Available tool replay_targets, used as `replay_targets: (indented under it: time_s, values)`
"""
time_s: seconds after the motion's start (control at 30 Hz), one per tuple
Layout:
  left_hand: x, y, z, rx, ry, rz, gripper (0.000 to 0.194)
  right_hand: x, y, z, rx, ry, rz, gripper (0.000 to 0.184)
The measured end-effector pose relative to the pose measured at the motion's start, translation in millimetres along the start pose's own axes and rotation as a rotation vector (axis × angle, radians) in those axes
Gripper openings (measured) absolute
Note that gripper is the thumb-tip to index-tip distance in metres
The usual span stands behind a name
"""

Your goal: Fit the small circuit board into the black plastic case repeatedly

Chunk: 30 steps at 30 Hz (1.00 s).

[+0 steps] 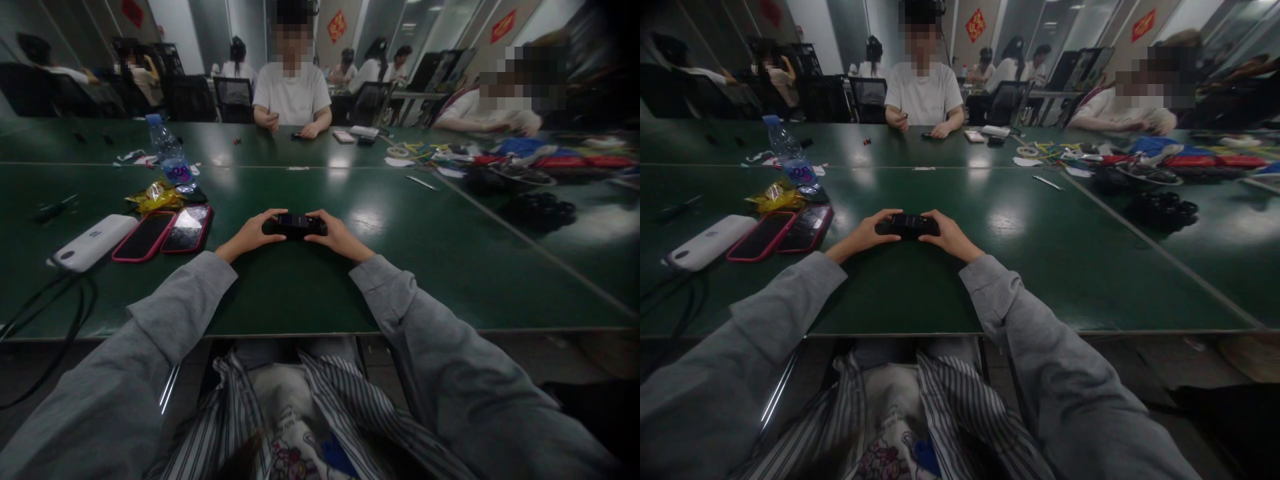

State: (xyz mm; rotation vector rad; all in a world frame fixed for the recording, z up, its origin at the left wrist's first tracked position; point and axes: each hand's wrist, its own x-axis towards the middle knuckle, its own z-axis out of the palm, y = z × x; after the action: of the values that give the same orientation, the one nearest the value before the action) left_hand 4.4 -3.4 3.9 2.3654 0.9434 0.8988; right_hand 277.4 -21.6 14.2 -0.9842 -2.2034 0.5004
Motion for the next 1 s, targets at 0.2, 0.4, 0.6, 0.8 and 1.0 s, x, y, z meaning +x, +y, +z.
replay_targets:
  time_s: [0.2, 0.4, 0.6, 0.8, 1.0]
  values:
    - [2, -1, 0.0, 0.0, -0.003, -0.021, 0.067, 0, 5, 5, -0.003, 0.014, -0.007, 0.054]
    - [0, 1, -0.9, -0.009, -0.02, -0.082, 0.075, 0, 6, 5, 0.021, 0.015, 0.004, 0.055]
    - [-2, -3, 1.0, -0.027, -0.027, -0.088, 0.086, -1, 3, 5, 0.062, 0.031, 0.022, 0.054]
    - [0, -9, 4.8, -0.059, -0.008, -0.074, 0.087, 0, 3, 5, 0.136, 0.089, 0.06, 0.054]
    - [-1, -7, 4.0, -0.026, -0.016, -0.114, 0.084, 7, 14, -9, 0.29, 0.207, 0.135, 0.058]
